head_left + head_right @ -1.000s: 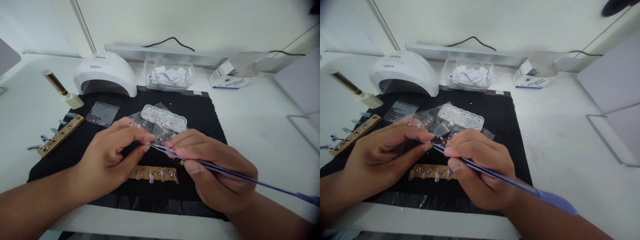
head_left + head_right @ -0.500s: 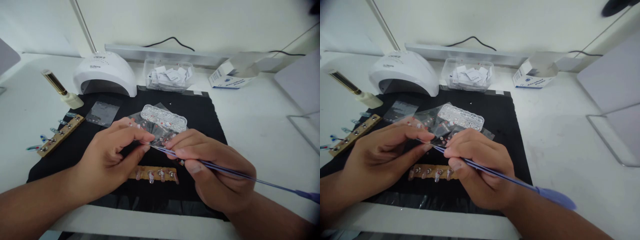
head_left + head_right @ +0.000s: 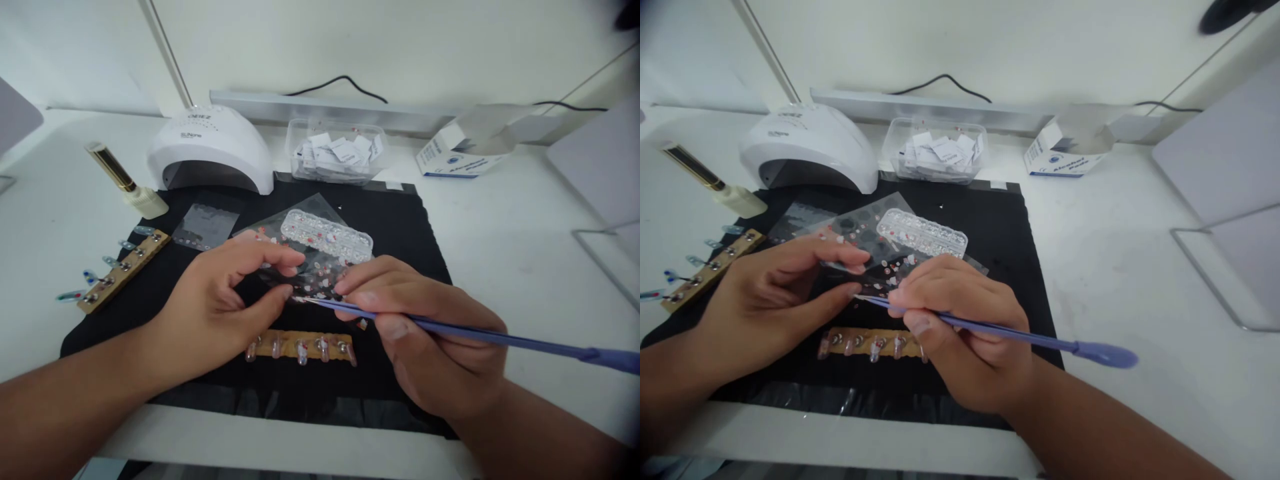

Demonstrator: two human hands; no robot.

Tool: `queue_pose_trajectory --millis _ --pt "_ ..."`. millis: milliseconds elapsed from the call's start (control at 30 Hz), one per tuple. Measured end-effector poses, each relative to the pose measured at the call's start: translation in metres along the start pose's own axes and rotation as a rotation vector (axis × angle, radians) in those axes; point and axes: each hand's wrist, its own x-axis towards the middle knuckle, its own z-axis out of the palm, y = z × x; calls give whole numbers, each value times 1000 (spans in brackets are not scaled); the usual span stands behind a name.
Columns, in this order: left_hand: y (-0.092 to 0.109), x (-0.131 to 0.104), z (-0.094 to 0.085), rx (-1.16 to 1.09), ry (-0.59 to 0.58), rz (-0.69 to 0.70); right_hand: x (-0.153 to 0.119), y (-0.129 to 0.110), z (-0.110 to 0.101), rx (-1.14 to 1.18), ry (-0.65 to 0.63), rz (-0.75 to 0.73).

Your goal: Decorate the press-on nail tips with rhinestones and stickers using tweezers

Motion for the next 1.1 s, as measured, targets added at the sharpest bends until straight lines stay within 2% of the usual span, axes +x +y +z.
queue_pose_trajectory --millis 100,200,300,367,433,567,633,733,800,933,1000,1100 --pt "-4 5 -4 17 -12 -2 0 1 -1 64 28 67" --pt "-8 13 -8 16 -25 -69 0 2 -1 75 59 128" --pt "-14 20 -11 15 -91 -137 1 4 -2 82 137 138" --pt "-19 23 -14 103 -158 -167 3 6 -3 100 165 166" --pt "-22 25 -18 283 -189 -175 6 8 -4 133 152 175" --pt "-24 27 -30 557 -60 -116 13 14 -9 186 108 191" --pt "-24 28 -35 560 -18 -100 14 15 -11 235 76 245" --pt "-22 27 -37 513 -38 -33 15 17 -14 354 4 324" --pt "-19 25 -35 482 -97 58 15 17 -16 410 -46 362" --pt "-7 20 -26 355 -358 213 16 16 -18 432 -152 431" --pt "-1 17 -21 270 -470 263 17 15 -18 422 -195 472" --pt "7 14 -15 171 -560 283 17 14 -18 413 -240 523"
